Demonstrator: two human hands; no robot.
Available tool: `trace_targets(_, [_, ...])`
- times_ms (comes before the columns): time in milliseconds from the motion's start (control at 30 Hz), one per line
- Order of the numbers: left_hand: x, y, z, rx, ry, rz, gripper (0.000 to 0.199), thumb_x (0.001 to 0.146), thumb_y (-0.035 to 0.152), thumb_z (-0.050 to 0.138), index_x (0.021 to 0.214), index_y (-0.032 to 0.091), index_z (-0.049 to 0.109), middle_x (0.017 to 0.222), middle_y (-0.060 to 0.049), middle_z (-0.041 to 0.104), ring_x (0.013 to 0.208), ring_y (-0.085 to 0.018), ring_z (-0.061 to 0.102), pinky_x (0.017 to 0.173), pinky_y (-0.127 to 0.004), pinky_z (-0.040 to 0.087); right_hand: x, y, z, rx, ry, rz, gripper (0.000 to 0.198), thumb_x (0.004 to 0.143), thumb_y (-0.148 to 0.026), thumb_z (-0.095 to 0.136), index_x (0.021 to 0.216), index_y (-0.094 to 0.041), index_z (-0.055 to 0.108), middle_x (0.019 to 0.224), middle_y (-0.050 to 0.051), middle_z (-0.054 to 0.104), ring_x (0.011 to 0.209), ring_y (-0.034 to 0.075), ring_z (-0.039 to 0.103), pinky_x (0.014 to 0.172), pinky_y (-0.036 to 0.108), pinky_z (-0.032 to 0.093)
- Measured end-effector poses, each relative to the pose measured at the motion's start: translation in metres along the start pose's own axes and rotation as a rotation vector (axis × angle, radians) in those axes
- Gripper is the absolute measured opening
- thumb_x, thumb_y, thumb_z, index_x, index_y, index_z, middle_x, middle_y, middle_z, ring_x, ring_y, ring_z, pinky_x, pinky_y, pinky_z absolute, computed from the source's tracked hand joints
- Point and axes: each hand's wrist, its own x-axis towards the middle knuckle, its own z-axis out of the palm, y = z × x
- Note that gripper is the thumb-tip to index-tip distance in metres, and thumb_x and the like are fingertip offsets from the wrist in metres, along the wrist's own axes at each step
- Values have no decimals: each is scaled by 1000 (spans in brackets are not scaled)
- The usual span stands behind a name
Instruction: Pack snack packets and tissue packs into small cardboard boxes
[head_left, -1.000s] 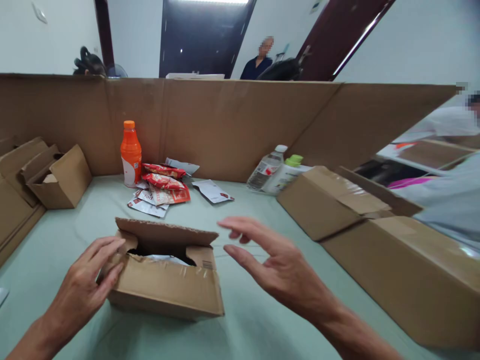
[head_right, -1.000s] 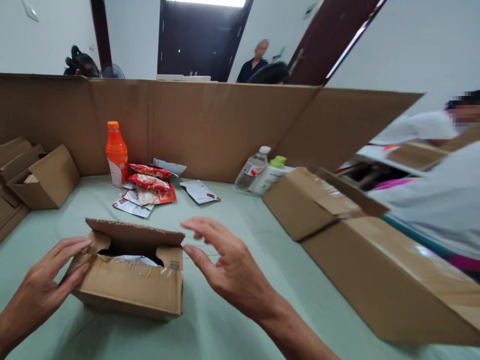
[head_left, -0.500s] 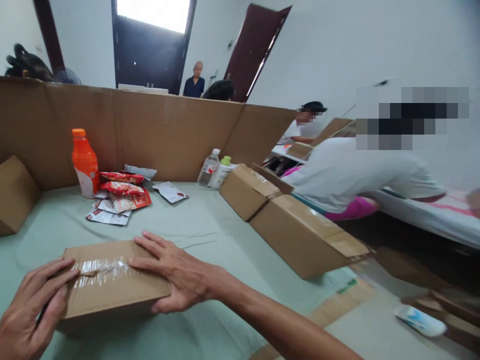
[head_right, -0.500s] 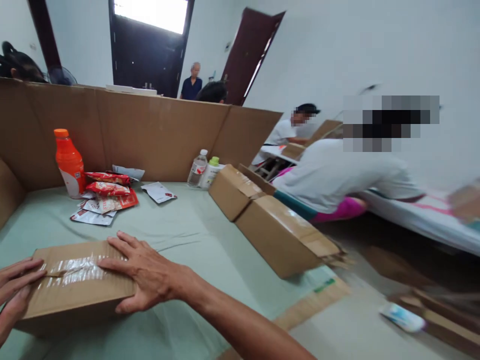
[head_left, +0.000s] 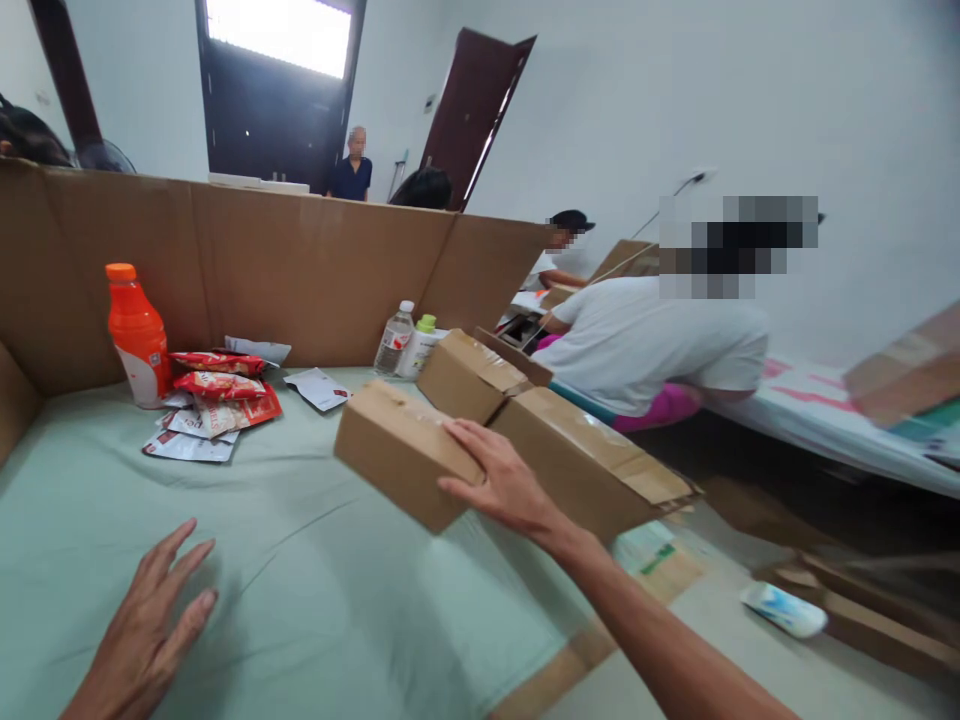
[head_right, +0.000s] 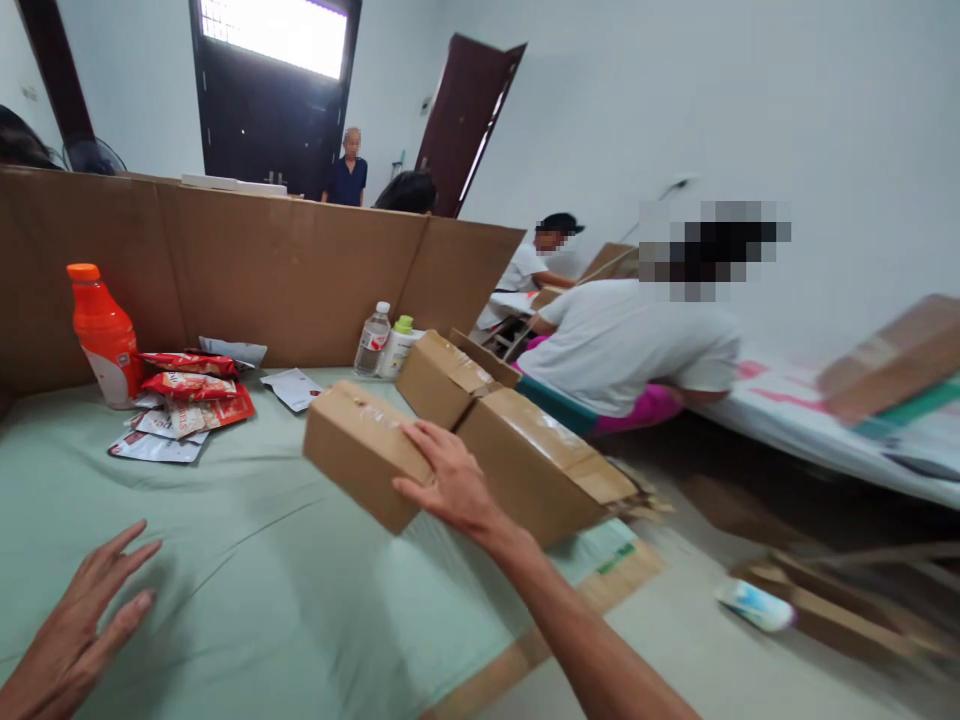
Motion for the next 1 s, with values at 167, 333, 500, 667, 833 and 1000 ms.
trace_targets(167, [-19,-18,53,97,17,94,37,100,37,56,135,33,67,152,-8,59,137,-32,59,109,-53,54,69,39,8,-113,125,256,69,84,-44,62,147,-17,53,152,24,50,138,46,46,101,66,45])
trace_targets(333, [-26,-13,55,124,-66,101,38,99,33,58,136,32,66,153,-10,58,139,-32,57,110,-55,53,99,55,15,-142,184,258,46,87,-47,61,123,-17,65,127,26,64,123,48,55,92,67,46])
trace_targets(500, [-22,14,37,85,-189,11,39,99,27,53,135,23,66,155,-16,54,143,-36,51,112,-64,48,89,54,7,-142,321,126,42,86,-64,63,106,-27,65,133,28,61,136,56,44,93,77,38])
trace_targets(667, [-18,32,17,93,-200,-47,47,90,27,66,137,23,64,154,-15,55,142,-32,53,112,-52,52,63,-8,52,-113,355,-248,31,95,-51,53,110,-29,68,151,25,50,144,56,39,104,79,32])
trace_targets(833, [11,-8,-41,175,-18,-144,56,89,27,70,144,19,57,158,-17,50,147,-32,46,120,-53,43,-9,-104,153,-7,-15,-591,38,93,-44,53,118,-24,75,144,18,63,126,40,63,97,60,53])
trace_targets(1000, [76,-100,-137,346,324,-398,50,98,34,69,143,20,55,156,-13,48,144,-37,45,116,-64,39,-57,-136,205,-52,36,-657,50,101,-40,42,139,-19,66,149,13,61,135,32,59,105,51,50])
